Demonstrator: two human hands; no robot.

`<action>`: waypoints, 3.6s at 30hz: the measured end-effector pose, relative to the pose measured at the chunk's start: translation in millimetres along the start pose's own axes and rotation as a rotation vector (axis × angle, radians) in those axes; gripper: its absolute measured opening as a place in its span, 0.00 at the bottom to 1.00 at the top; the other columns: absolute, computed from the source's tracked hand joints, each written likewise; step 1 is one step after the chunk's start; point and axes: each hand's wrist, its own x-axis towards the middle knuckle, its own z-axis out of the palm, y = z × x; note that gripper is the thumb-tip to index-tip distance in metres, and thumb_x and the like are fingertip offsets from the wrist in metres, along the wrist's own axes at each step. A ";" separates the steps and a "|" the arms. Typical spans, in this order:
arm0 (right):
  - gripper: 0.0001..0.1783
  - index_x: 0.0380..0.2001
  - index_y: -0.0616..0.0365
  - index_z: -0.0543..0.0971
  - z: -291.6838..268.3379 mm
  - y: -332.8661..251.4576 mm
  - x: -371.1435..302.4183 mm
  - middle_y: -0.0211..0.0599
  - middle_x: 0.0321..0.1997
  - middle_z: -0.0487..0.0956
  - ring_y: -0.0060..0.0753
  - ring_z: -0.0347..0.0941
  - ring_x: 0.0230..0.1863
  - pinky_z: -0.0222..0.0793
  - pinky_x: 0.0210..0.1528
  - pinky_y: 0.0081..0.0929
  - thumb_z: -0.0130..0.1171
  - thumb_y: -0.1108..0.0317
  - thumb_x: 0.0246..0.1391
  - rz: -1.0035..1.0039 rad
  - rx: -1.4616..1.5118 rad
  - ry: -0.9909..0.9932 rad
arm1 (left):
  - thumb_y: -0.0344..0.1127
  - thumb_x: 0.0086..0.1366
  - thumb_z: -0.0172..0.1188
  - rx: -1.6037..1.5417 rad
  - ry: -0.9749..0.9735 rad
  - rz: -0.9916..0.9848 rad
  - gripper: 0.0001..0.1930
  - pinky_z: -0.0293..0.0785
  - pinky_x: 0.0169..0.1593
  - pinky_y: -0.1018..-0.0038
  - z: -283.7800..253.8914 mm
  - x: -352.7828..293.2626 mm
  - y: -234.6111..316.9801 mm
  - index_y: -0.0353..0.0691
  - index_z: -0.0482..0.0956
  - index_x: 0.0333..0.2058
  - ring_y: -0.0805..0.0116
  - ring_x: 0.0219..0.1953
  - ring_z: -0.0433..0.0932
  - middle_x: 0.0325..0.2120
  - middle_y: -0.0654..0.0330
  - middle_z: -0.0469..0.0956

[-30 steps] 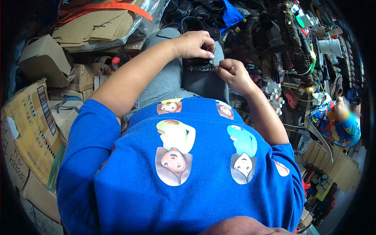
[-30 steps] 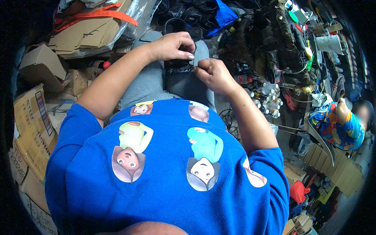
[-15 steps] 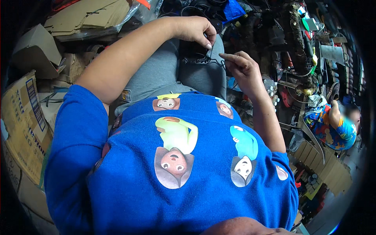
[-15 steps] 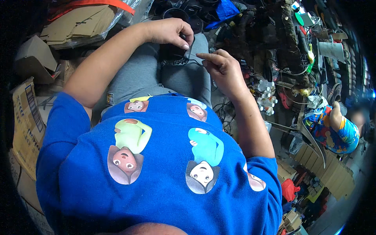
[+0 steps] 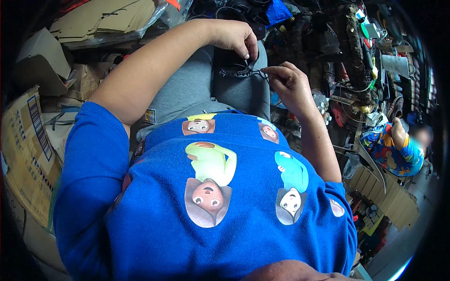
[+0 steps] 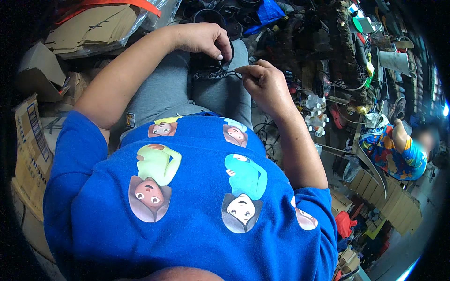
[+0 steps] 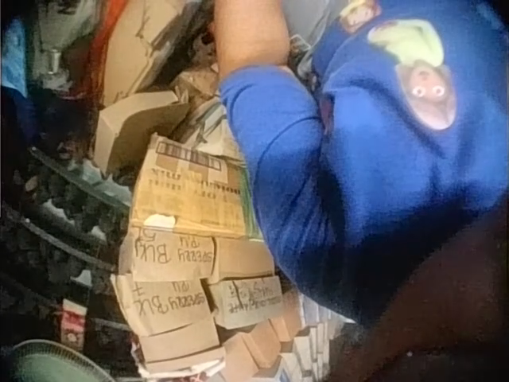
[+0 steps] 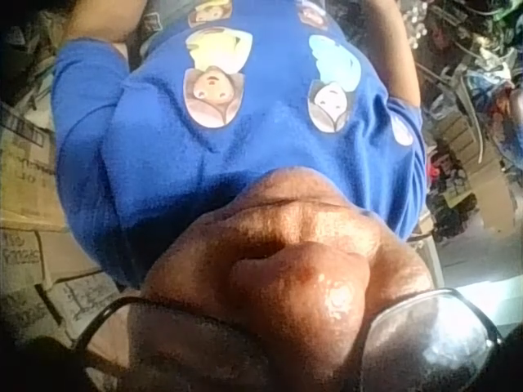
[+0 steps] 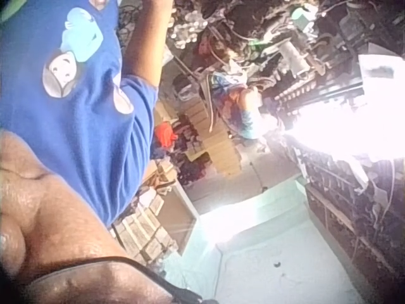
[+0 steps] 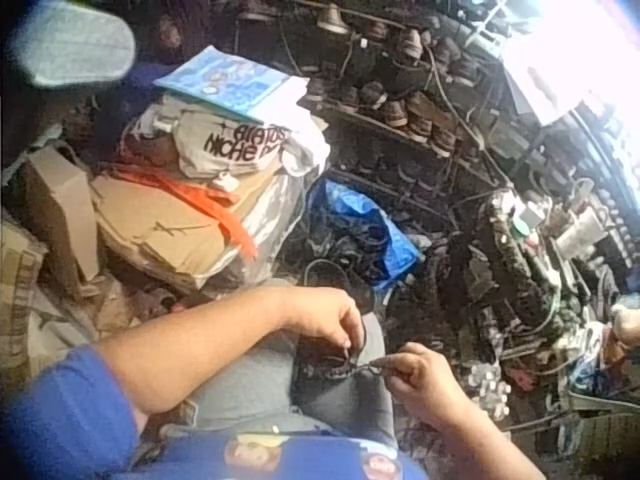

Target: Stitching components of a black shoe by hand using a needle and thread.

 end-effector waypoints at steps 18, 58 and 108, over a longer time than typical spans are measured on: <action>0.13 0.36 0.52 0.83 9.6 -7.8 1.9 0.41 0.24 0.74 0.45 0.73 0.29 0.70 0.34 0.34 0.58 0.73 0.44 -0.182 -0.290 0.081 | 0.29 0.51 0.61 0.030 0.027 0.018 0.11 0.71 0.47 0.73 1.8 3.5 -5.5 0.38 0.83 0.36 0.65 0.38 0.77 0.34 0.57 0.79; 0.20 0.43 0.47 0.82 38.6 24.2 -3.3 0.34 0.25 0.70 0.31 0.70 0.29 0.67 0.32 0.26 0.60 0.79 0.45 -0.227 -0.149 0.136 | 0.24 0.51 0.58 0.444 0.728 0.043 0.11 0.69 0.42 0.66 51.4 -92.3 12.8 0.43 0.81 0.34 0.64 0.38 0.73 0.30 0.60 0.73; 0.12 0.41 0.58 0.81 42.1 39.4 20.8 0.24 0.33 0.80 0.14 0.72 0.35 0.69 0.42 0.16 0.62 0.73 0.51 0.160 0.691 -0.109 | 0.41 0.53 0.64 0.442 0.659 -0.327 0.08 0.57 0.46 0.65 74.0 -49.9 10.6 0.52 0.81 0.33 0.70 0.37 0.74 0.24 0.71 0.80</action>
